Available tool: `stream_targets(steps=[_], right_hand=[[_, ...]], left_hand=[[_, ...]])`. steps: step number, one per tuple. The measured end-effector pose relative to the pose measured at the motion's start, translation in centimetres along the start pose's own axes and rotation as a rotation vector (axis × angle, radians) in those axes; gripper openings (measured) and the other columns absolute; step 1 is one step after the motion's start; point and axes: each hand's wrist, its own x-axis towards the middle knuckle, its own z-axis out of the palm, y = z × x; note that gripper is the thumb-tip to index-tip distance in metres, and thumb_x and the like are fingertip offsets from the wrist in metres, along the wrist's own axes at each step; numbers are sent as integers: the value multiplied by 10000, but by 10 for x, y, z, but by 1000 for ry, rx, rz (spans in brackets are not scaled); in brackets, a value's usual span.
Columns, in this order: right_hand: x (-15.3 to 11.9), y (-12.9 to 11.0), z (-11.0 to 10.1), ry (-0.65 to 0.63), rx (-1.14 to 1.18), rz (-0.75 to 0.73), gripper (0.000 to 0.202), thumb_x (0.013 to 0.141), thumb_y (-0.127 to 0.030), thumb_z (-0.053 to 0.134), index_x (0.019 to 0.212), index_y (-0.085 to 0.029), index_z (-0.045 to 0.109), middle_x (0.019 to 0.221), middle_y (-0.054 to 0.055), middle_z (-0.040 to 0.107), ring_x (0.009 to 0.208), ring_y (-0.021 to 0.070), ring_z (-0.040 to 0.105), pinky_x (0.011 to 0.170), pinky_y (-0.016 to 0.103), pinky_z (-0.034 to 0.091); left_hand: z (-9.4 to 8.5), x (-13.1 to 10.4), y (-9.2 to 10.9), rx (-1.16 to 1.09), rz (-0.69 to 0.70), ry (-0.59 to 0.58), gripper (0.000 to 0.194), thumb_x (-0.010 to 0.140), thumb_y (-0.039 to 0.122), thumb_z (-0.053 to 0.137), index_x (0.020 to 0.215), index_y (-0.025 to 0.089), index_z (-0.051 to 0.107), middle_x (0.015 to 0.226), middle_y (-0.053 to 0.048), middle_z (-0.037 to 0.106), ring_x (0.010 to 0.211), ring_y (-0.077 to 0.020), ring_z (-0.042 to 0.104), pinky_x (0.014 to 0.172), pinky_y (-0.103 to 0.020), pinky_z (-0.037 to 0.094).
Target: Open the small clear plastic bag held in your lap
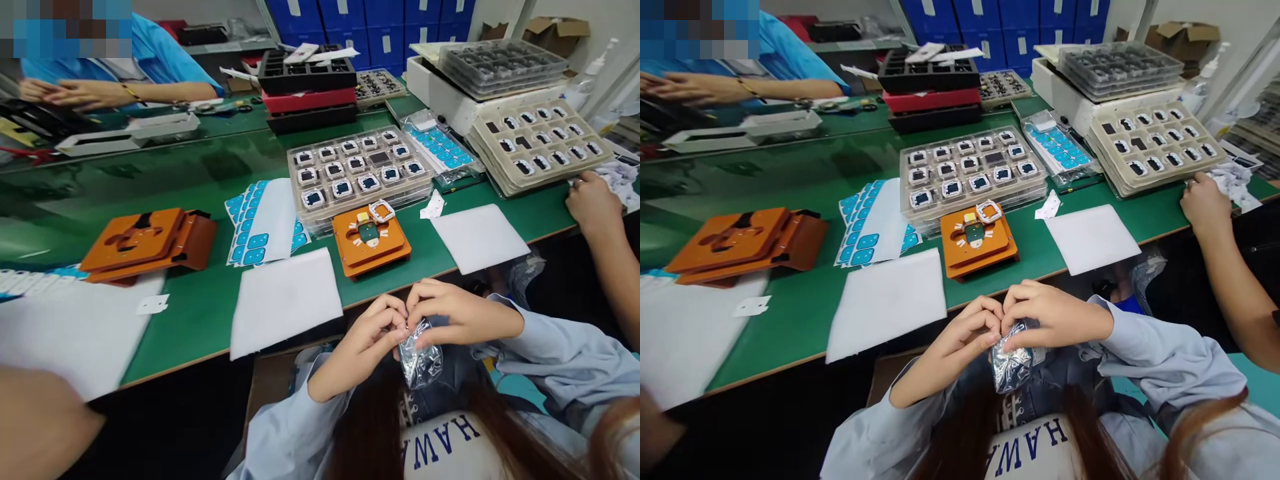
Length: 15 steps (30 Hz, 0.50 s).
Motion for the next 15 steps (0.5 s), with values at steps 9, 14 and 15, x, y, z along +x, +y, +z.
stream_targets(steps=[9,14,15], right_hand=[[-4,4,18,47,307,44,150,946,-219,575,888,-92,630,1070,53,503,1015,57,512,924,177,404],[-6,2,22,73,264,54,155,970,-219,539,880,-102,590,1015,32,532,991,64,500,907,198,389],[-6,2,22,69,245,47,153,974,-215,532,879,-106,582,1012,30,533,997,68,492,908,204,382]], left_hand=[[9,-11,5,208,126,77,208,994,289,473,862,160,569,992,-62,530,917,-141,522,831,-256,437],[7,-14,8,326,212,28,169,990,197,449,975,165,614,973,-63,529,910,-135,516,815,-246,427],[7,-14,8,326,220,15,169,990,199,448,969,165,613,964,-61,521,904,-135,511,811,-246,424]])
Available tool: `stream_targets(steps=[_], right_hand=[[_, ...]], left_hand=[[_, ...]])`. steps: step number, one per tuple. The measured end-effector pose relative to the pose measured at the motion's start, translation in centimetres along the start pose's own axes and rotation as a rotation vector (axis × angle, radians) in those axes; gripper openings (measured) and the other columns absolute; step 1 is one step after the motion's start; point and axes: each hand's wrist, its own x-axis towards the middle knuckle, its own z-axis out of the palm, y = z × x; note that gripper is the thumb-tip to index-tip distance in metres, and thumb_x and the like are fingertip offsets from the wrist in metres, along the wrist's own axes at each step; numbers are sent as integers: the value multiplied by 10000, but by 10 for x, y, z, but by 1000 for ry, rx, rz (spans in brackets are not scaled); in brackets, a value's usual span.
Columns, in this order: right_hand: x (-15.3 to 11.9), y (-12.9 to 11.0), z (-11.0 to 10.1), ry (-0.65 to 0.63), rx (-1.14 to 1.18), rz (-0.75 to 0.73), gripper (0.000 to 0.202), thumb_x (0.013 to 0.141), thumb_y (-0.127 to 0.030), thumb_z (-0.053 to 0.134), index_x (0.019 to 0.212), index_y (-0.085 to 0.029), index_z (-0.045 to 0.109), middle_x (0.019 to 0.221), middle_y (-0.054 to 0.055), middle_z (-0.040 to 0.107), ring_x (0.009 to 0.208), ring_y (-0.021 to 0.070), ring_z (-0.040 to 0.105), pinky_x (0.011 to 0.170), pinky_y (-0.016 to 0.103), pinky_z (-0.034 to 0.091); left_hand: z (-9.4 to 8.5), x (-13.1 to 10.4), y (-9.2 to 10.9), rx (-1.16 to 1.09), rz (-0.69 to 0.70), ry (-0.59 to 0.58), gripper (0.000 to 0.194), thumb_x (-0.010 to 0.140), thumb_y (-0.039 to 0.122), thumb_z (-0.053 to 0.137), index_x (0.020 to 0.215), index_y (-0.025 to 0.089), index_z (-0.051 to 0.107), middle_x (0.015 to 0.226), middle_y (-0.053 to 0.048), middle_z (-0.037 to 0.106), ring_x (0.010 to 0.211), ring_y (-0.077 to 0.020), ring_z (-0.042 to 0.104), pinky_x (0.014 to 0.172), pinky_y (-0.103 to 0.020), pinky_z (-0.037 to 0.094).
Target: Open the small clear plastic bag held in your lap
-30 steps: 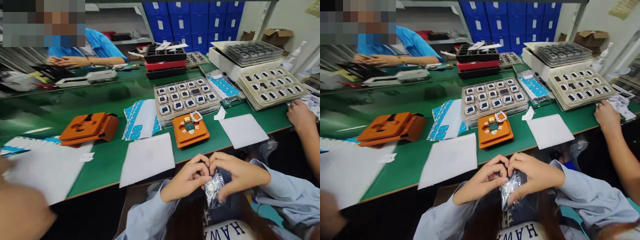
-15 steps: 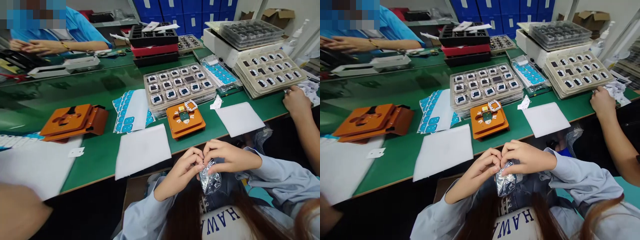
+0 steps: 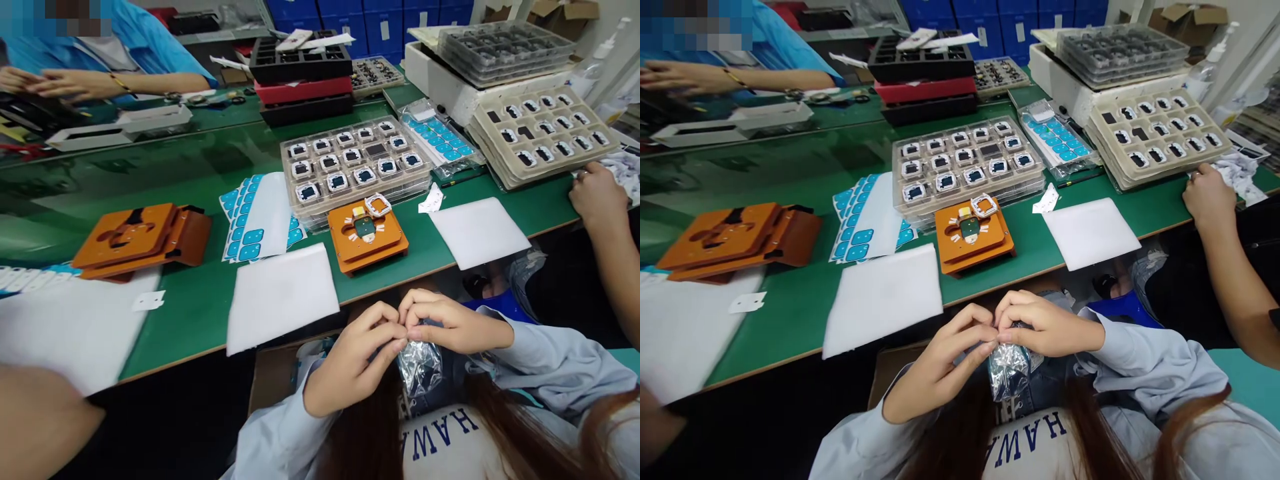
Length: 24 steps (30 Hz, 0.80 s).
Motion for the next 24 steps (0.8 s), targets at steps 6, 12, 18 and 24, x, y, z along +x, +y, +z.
stream_targets(steps=[6,12,18,24], right_hand=[[-2,-6,2,93,-256,-183,118,981,-156,469,885,-109,520,998,48,518,994,123,393,911,276,337],[-9,-5,9,166,-464,-275,103,987,-152,432,919,-119,501,1017,58,538,970,153,373,902,335,305],[-9,-4,8,156,-503,-269,149,1008,-189,400,923,-129,506,1007,52,553,935,152,376,884,333,281],[-6,-12,-1,35,-455,-174,154,1015,-207,393,925,-132,493,930,20,561,841,117,408,805,285,286]], left_hand=[[4,-1,-6,-85,-164,44,261,1005,315,434,820,160,536,924,-35,433,853,-127,465,785,-249,401],[8,1,-2,-46,-248,84,284,999,336,431,794,161,519,919,-40,425,855,-144,453,800,-279,386],[10,-2,-2,12,-243,132,251,992,300,432,802,160,517,918,-45,420,891,-160,445,824,-293,375],[11,0,-6,-90,-294,95,374,1001,453,389,791,164,500,932,-48,400,896,-167,428,877,-304,381]])
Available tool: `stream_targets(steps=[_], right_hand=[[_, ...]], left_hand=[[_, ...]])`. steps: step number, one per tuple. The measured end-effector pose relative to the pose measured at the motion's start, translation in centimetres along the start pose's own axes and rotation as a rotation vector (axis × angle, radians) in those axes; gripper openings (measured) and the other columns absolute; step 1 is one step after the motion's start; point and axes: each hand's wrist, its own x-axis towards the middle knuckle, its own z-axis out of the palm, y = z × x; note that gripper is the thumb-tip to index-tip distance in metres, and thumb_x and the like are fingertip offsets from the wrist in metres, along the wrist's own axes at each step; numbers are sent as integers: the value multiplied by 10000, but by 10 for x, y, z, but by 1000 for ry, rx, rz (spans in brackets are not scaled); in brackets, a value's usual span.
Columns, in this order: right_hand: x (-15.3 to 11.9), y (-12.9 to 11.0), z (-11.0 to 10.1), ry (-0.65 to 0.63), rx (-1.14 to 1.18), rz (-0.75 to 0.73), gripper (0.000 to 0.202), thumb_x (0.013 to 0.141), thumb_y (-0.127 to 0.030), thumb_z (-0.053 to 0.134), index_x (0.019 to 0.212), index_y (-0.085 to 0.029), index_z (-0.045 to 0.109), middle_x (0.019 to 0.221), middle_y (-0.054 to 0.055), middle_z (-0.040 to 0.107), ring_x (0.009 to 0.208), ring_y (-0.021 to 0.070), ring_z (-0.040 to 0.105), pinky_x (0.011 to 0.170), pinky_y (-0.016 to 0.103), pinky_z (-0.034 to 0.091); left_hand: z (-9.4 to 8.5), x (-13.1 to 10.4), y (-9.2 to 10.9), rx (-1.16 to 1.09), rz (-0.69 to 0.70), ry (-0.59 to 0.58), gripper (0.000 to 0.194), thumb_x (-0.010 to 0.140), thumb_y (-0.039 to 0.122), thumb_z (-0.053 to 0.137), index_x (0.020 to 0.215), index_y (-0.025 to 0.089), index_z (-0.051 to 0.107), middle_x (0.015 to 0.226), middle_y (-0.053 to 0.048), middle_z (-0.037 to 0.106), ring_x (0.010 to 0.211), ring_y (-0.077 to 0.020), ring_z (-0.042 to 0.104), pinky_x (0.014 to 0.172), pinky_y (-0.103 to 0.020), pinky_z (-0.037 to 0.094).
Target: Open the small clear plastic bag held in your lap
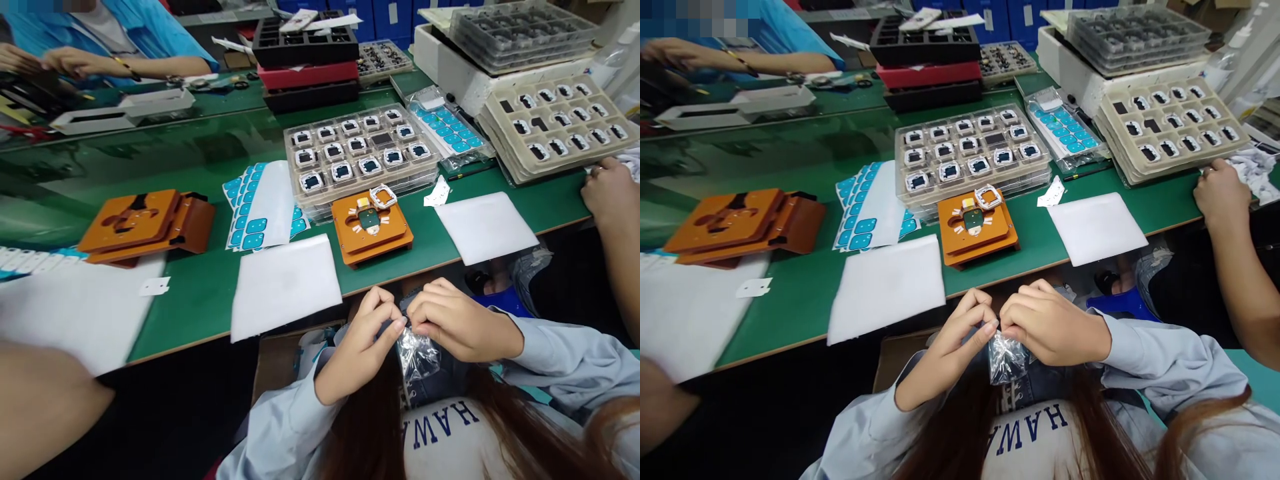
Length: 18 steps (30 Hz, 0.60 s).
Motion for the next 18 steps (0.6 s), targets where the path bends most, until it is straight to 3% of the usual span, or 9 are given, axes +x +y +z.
stream_targets(steps=[4,9,18], right_hand=[[-1,-13,-9,-63,-112,80,162,990,-277,487,948,-126,526,906,36,528,823,123,402,753,274,292],[-5,-22,-12,-69,-188,109,141,985,-239,516,899,-133,552,895,39,526,829,131,394,747,269,295],[-4,-23,4,143,-467,-63,267,981,-153,499,718,-110,526,738,49,516,744,144,330,697,285,222]], left_hand=[[0,3,5,-85,-39,-49,439,982,545,388,786,167,493,933,-42,404,881,-162,428,863,-292,393],[-2,5,12,-140,-61,-130,462,974,561,398,754,164,488,909,-32,414,863,-154,437,817,-277,382],[2,7,8,-3,-25,-44,377,991,429,409,734,160,474,877,-31,426,842,-153,433,804,-290,364]])
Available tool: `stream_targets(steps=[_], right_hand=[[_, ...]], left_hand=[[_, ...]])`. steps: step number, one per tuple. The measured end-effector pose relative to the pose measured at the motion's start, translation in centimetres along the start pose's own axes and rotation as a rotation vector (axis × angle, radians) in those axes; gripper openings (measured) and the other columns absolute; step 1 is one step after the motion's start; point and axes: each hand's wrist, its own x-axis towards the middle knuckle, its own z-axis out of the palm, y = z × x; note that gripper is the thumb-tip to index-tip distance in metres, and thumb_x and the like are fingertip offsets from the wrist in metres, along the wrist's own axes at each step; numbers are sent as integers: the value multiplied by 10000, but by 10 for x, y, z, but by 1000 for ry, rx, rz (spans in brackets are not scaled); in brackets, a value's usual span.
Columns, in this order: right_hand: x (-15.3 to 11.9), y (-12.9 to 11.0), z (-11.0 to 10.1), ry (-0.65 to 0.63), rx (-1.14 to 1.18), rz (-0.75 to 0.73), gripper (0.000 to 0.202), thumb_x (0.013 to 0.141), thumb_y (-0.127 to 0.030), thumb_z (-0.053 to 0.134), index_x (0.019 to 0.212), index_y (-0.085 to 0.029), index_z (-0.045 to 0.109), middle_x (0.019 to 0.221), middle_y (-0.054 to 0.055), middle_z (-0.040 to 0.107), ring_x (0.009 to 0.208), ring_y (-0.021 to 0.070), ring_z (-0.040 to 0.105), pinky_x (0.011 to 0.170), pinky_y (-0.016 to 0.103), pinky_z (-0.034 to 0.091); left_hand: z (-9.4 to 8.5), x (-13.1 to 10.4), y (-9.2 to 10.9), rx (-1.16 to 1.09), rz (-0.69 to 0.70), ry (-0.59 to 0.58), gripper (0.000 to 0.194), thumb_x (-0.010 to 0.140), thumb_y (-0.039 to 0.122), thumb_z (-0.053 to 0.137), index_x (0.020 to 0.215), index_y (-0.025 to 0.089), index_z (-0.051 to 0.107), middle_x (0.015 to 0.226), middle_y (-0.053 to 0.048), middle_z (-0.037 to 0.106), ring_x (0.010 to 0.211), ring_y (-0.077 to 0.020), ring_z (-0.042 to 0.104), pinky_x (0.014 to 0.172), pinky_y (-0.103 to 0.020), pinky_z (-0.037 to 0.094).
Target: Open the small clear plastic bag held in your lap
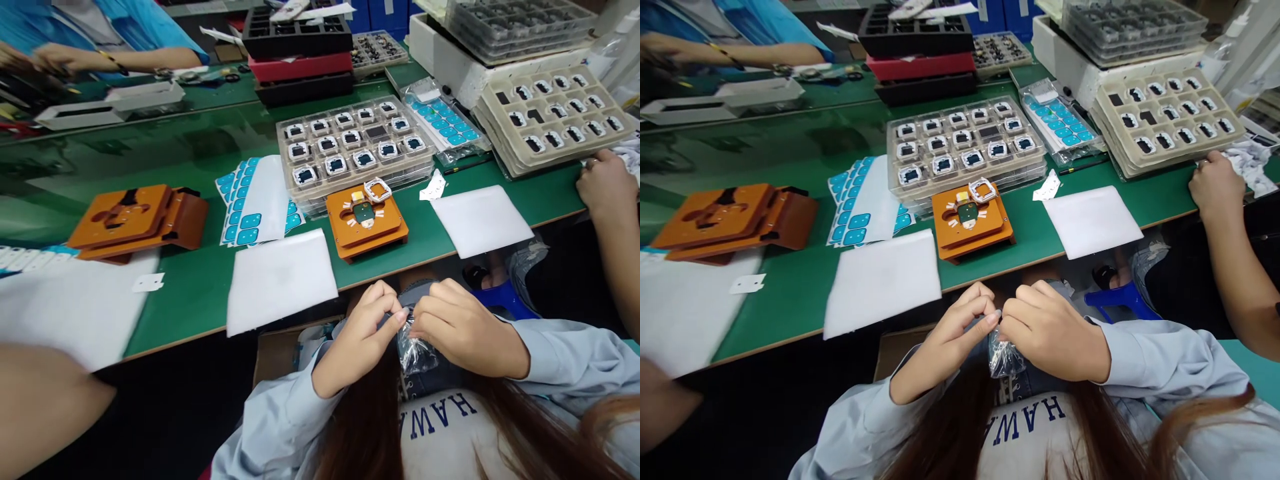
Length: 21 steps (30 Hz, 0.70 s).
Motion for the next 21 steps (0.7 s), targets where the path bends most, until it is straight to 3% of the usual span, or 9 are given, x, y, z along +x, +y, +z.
stream_targets(steps=[5,13,16,21], right_hand=[[-1,-2,4,47,-49,-100,239,933,-61,508,703,-116,543,735,49,536,744,147,346,709,298,256],[-3,5,1,60,-73,-245,242,938,-71,469,727,-111,581,783,75,564,740,148,364,694,307,302],[-3,3,0,24,-24,-148,224,966,-94,459,783,-112,587,786,65,557,749,142,367,689,298,289],[-4,-6,0,-100,211,138,197,994,-145,453,824,-110,547,821,46,539,773,127,379,718,276,291]], left_hand=[[1,-3,3,82,1,42,334,986,357,416,722,159,466,877,-39,442,862,-165,435,809,-310,364],[4,-2,5,160,-8,81,297,968,323,429,726,160,484,884,-50,473,879,-184,434,821,-338,365],[-1,-1,2,97,-26,39,311,958,360,438,726,161,497,879,-47,468,876,-180,440,819,-332,363],[-16,6,1,-111,-77,-185,337,927,411,461,713,156,512,836,-23,440,825,-151,455,792,-301,359]])
